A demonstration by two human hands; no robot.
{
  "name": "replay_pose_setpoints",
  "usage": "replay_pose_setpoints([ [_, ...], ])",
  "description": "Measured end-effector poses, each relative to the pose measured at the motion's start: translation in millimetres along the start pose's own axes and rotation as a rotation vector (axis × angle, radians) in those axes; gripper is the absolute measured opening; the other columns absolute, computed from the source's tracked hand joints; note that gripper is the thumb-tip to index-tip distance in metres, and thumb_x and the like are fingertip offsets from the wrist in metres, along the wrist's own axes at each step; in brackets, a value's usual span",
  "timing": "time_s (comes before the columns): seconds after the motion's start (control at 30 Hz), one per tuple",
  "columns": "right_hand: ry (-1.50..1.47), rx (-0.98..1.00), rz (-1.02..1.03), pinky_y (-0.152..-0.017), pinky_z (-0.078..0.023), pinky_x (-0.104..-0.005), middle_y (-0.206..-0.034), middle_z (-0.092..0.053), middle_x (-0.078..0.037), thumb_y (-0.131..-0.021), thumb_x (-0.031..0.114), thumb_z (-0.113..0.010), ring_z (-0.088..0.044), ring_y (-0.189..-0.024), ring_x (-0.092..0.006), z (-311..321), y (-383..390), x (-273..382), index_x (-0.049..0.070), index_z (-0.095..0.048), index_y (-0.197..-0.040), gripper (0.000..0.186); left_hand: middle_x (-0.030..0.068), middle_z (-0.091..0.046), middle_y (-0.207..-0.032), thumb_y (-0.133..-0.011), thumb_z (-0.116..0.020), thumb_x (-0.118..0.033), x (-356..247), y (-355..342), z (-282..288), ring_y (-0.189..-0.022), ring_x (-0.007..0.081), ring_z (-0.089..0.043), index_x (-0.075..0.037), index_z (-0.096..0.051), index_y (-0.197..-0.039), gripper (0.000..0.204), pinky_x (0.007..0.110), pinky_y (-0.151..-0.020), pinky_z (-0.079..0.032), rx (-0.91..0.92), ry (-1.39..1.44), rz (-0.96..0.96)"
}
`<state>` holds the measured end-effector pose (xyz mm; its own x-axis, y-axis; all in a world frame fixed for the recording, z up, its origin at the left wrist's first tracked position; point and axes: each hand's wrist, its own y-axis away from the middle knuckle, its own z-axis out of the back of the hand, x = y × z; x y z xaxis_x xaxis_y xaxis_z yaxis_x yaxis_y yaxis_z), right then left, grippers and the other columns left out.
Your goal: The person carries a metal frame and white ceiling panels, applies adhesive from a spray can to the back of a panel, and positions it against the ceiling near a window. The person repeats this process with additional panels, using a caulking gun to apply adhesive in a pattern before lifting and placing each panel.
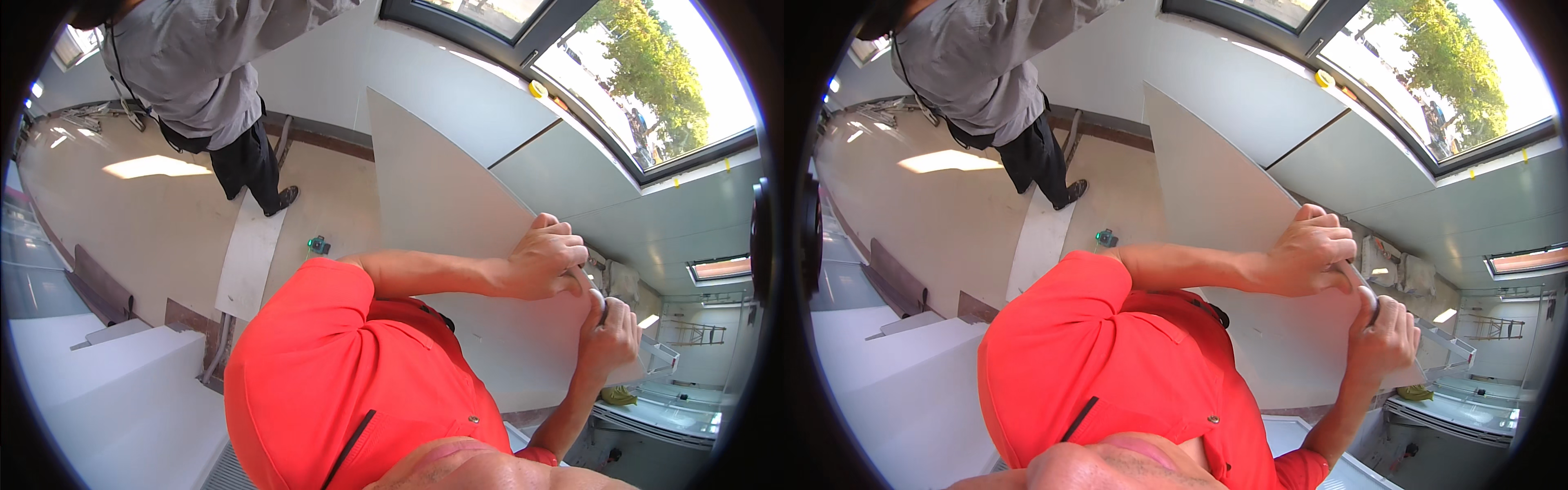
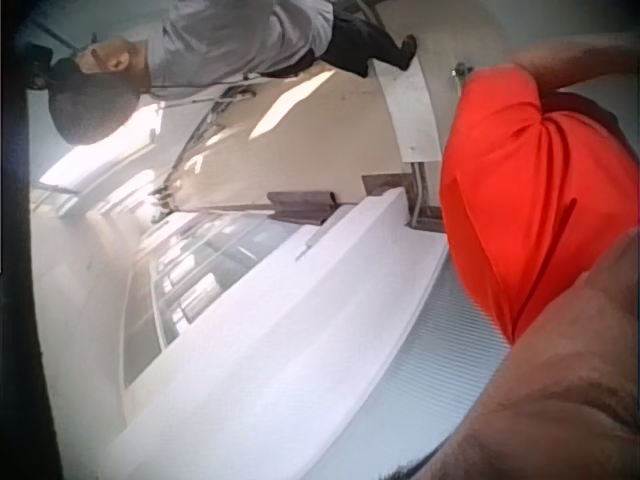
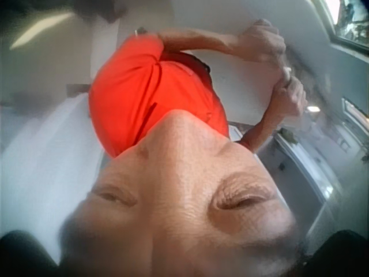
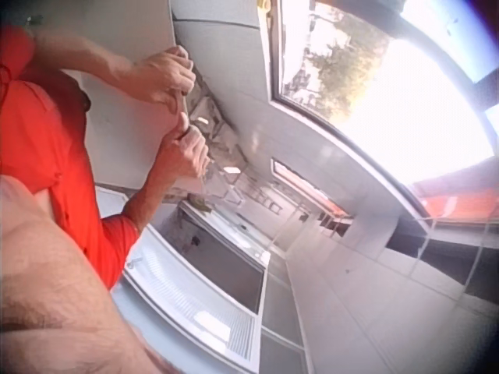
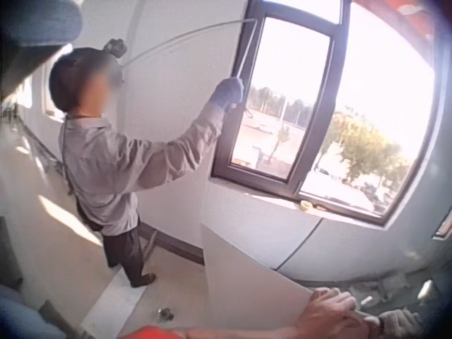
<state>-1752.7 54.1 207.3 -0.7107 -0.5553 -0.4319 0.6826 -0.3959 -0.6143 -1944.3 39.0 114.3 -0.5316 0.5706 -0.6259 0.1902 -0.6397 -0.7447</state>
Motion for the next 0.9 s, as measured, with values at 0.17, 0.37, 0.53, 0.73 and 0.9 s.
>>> replay_pose_setpoints([
  [0.17, 0.031, 0.080, 0.031, -0.065, -0.049, -0.0360, -0.072, -0.064, 0.000, -0.098, 0.040, -0.074, -0.065, -0.068, -0.0221, 7, -17, -13, 0.015, -0.066, -0.079, 0.033, 0.0057, -0.064, -0.124, -0.094, -0.075, -0.041, 36, 3, 34, -0.130, 0.0284, -0.055, -0.017, -0.070, -0.124, 0.039, 0.047, -0.115, -0.032, -0.195, -0.078, -0.181],
  [0.37, 0.071, 0.163, 0.081, -0.065, -0.049, -0.0351, -0.069, -0.060, -0.001, -0.099, 0.040, -0.074, -0.064, -0.067, -0.0221, 32, -19, -35, 0.012, -0.064, -0.078, 0.036, 0.0227, -0.049, -0.145, -0.097, -0.074, -0.038, 242, 121, 133, -0.133, 0.0389, -0.046, 0.003, -0.049, -0.145, 0.068, 0.051, -0.114, -0.035, -0.758, -0.425, 0.408],
  [0.53, 0.118, 0.190, 0.148, -0.067, -0.051, -0.0381, -0.074, -0.061, -0.005, -0.101, 0.035, -0.072, -0.064, -0.069, -0.0258, 58, -35, -47, 0.010, -0.064, -0.083, 0.031, 0.0215, -0.050, -0.153, -0.103, -0.057, -0.062, 363, 232, 185, -0.144, 0.0348, -0.045, 0.006, -0.042, -0.155, 0.087, 0.045, -0.121, -0.032, -0.848, 0.084, 1.148],
  [0.73, 0.145, 0.147, 0.248, -0.063, -0.053, -0.0367, -0.074, -0.065, -0.007, -0.100, 0.030, -0.076, -0.066, -0.066, -0.0261, 83, -48, -68, 0.004, -0.068, -0.084, 0.032, 0.0083, -0.060, -0.137, -0.106, -0.061, -0.054, 341, 203, 174, -0.126, 0.0184, -0.053, 0.000, -0.054, -0.142, 0.066, 0.034, -0.110, -0.039, -0.754, 0.544, 0.982],
  [0.9, 0.170, 0.023, 0.225, -0.065, -0.055, -0.0353, -0.078, -0.069, -0.006, -0.099, 0.013, -0.073, -0.068, -0.069, -0.0263, 90, -57, -85, 0.007, -0.071, -0.086, 0.015, 0.0033, -0.066, -0.115, -0.100, -0.074, -0.045, 338, 158, 212, -0.107, 0.0141, -0.059, -0.003, -0.063, -0.122, 0.048, 0.032, -0.094, -0.047, -0.752, 0.716, 0.895],
])
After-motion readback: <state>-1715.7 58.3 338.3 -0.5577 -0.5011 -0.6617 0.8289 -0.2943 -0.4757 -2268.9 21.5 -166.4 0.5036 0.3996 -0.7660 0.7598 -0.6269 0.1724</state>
